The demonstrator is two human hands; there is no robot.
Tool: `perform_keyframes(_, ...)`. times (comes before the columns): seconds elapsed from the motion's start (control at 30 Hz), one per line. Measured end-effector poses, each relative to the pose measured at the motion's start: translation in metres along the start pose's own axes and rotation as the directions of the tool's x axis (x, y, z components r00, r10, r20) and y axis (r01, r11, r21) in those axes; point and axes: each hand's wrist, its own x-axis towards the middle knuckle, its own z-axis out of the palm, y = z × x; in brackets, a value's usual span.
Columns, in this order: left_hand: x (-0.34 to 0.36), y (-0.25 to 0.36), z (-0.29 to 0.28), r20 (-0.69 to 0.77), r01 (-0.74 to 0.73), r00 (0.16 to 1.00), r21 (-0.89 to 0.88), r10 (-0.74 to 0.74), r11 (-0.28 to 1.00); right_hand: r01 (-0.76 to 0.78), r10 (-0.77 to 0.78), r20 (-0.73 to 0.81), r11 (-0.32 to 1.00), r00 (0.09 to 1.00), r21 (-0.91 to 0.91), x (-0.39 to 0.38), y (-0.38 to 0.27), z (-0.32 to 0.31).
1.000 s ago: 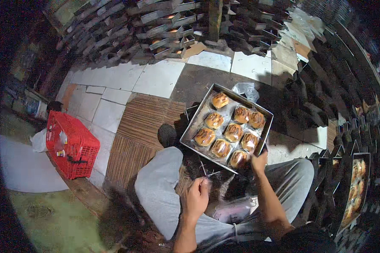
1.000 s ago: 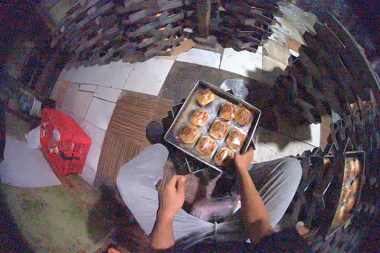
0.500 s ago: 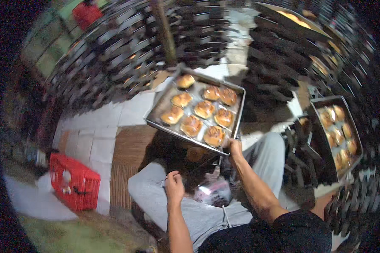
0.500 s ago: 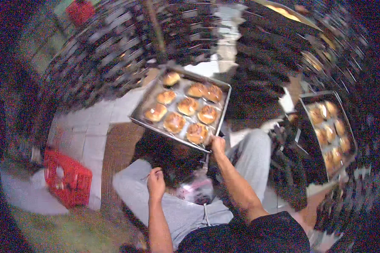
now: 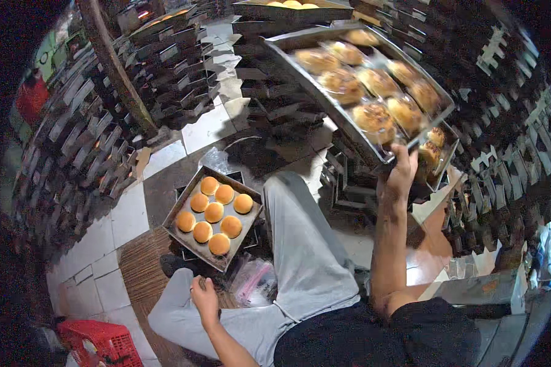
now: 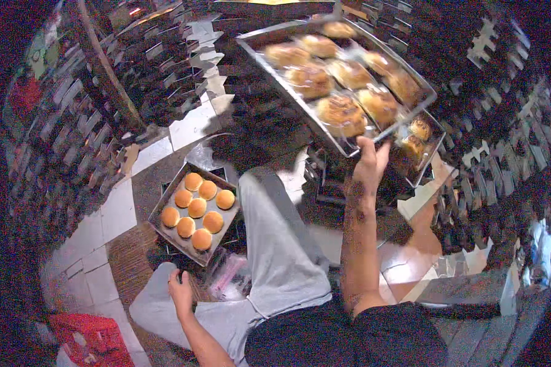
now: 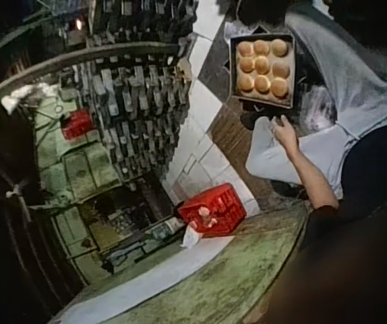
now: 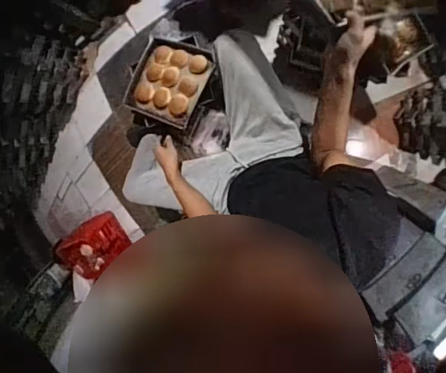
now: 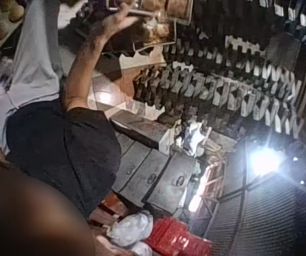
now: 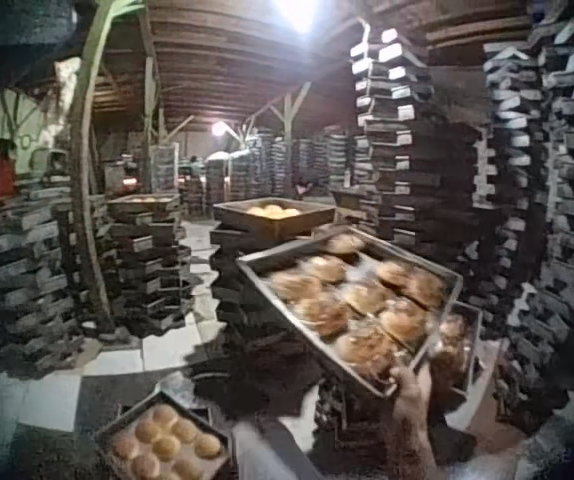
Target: Individually wrapping baked buns into plastic bags at a bakery.
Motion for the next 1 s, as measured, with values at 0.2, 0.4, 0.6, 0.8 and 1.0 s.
perform_keyframes(0.2, -0.002, 0.016, -0.006, 0.173, 0.237, 0.965, -0.269, -0.195, 0.934, 0.131, -0.15, -0.307, 0.988, 0.94, -0.082, 0.019, 0.042, 0.007)
perform_keyframes(0.4, -0.004, 0.009, 0.005, -0.058, -0.317, 0.904, 0.573, 0.424, 0.756, 0.017, -0.053, -0.33, 0.994, 0.943, -0.109, 0.032, 0.073, -0.013)
perform_keyframes(0.6, -0.078, 0.072, -0.004, -0.011, -0.133, 0.991, 0.155, 0.136, 0.979, 0.254, -0.389, 0.08, 0.422, 0.918, -0.87, 0.0, -0.006, -0.053)
perform_keyframes(0.8, -0.109, 0.054, 0.051, 0.101, -0.393, 0.919, 0.178, 0.381, 0.902, 0.42, -0.325, 0.355, 0.157, 0.877, -0.894, 0.049, 0.018, -0.051)
perform_keyframes(1.0, -0.107, 0.072, 0.051, 0.173, -0.339, 0.937, 0.25, 0.303, 0.907, 0.426, -0.308, 0.366, 0.157, 0.878, -0.891, 0.053, 0.023, -0.052)
